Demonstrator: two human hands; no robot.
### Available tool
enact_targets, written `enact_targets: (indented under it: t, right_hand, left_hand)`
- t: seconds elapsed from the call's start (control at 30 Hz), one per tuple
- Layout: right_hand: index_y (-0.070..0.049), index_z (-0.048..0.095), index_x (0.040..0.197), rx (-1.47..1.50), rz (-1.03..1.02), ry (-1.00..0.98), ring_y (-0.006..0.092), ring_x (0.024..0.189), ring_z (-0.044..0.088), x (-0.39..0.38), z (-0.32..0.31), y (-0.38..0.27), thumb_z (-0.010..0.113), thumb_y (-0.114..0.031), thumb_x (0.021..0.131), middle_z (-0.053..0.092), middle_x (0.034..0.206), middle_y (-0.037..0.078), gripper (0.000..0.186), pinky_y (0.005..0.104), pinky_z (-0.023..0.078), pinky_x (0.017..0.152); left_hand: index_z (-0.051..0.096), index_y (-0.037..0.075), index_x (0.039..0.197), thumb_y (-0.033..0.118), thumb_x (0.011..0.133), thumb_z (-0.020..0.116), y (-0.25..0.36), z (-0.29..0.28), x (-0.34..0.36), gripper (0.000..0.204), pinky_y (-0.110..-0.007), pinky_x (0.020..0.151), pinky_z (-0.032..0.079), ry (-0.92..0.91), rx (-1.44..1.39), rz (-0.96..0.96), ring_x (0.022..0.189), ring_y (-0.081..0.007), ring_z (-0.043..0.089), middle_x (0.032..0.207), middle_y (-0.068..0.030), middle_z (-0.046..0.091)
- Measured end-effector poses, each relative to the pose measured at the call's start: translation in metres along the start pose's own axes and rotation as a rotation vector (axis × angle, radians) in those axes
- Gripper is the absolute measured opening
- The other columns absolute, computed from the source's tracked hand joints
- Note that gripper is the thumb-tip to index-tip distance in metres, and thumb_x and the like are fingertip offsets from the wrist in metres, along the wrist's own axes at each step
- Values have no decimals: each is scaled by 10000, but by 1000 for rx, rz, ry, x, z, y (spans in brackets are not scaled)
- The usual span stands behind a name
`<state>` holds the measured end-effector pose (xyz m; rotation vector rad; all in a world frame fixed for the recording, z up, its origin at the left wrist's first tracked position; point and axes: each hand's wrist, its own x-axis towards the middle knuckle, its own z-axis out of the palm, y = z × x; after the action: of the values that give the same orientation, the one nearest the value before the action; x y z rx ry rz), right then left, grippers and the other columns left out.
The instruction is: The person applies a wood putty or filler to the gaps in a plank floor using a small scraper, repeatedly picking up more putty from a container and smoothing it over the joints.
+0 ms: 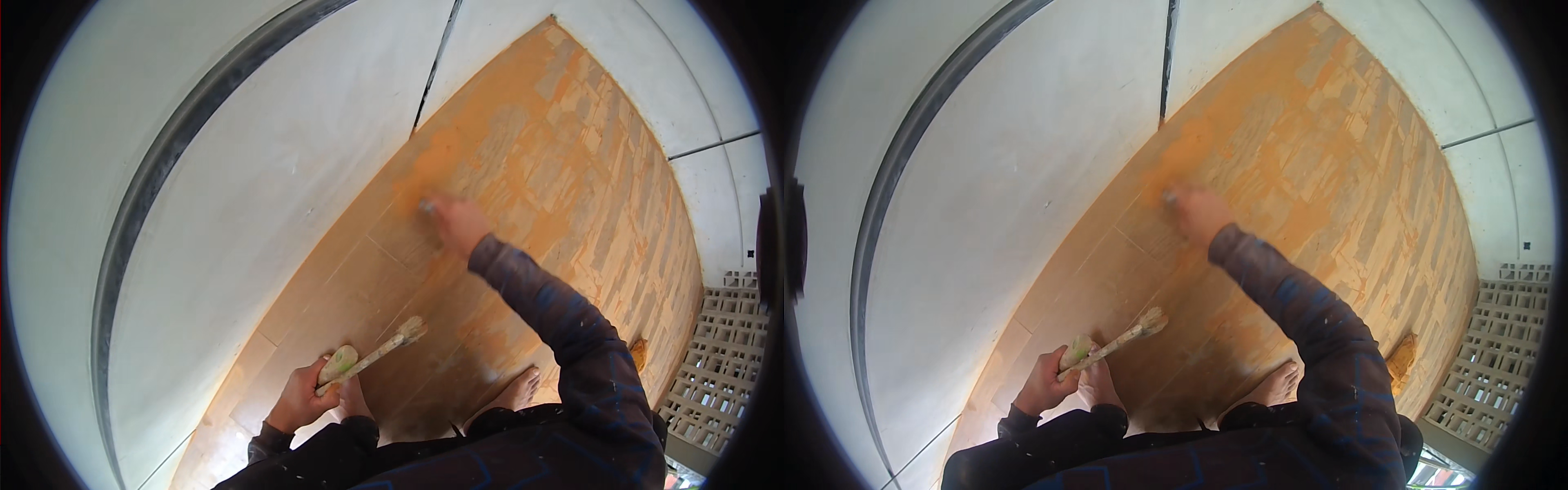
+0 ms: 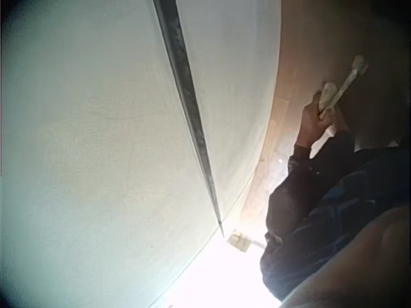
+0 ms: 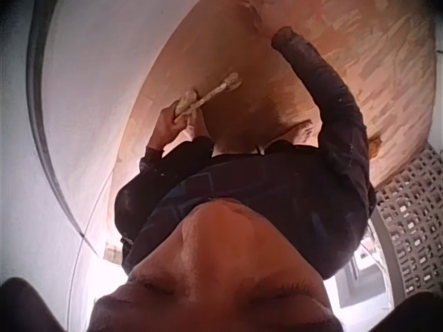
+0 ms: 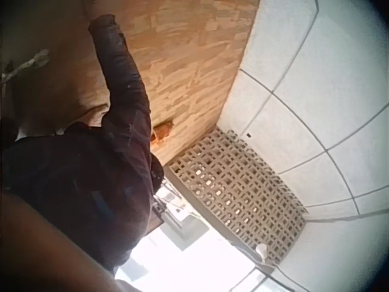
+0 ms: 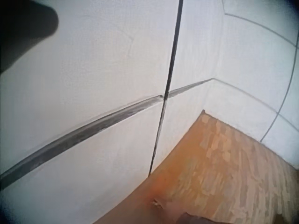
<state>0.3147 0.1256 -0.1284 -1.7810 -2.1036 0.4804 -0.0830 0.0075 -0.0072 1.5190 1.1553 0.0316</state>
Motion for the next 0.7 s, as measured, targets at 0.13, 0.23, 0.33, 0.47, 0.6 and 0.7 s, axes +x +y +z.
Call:
enact_targets:
  t: [0.13, 0.23, 0.33, 0.47, 0.6, 0.7]
  right_hand:
    - [-59, 691, 1049, -264, 290, 372, 390, 1074, 632, 64, -52, 142, 602, -65, 875, 688, 1126, 191, 196, 500, 510, 911]
    - [-81, 697, 1057, -322, 417, 395, 381, 1087, 626, 79, -40, 142, 580, -74, 889, 691, 1113, 177, 204, 484, 512, 906]
    - [-112, 709, 1134, -226, 209, 320, 349, 1116, 618, 46, 7, 68, 571, -102, 912, 680, 1153, 139, 262, 452, 517, 943]
    - [-90, 691, 1148, -91, -60, 107, 351, 1148, 610, -11, 42, -48, 591, -148, 942, 656, 1231, 153, 236, 474, 514, 964]
    - [-79, 699, 1126, 8, 181, 188, 417, 1102, 607, 32, 14, 12, 601, -54, 877, 671, 1143, 201, 268, 506, 515, 934]
    - [-65, 695, 1107, -177, 314, 458, 426, 1097, 585, 83, -38, 127, 600, -22, 843, 673, 1091, 201, 284, 484, 506, 948]
  left_hand:
    - [619, 0, 1207, 174, 834, 661, -4, 10, 21, 414, -351, 733, 539, -67, -57, 64, 741, -295, 669, 840, -192, 658]
    - [620, -4, 1196, 177, 846, 657, -5, 8, 20, 396, -337, 722, 531, -47, -84, 47, 722, -242, 647, 820, -169, 652]
    - [618, -5, 1256, 186, 860, 658, -8, 4, 21, 441, -331, 728, 530, -88, -98, -9, 738, -209, 640, 839, -159, 666]
    - [606, 8, 1002, 173, 868, 617, -3, -3, 16, 213, -330, 615, 458, -28, -102, 24, 642, -164, 520, 706, -87, 564]
    - [631, -7, 1078, 187, 860, 666, -12, -10, 13, 294, -332, 635, 497, -39, -71, 43, 641, -199, 574, 741, -134, 621]
    - [624, -6, 1035, 184, 859, 670, -22, 6, 29, 263, -340, 613, 479, -62, -127, 53, 617, -207, 552, 711, -133, 601]
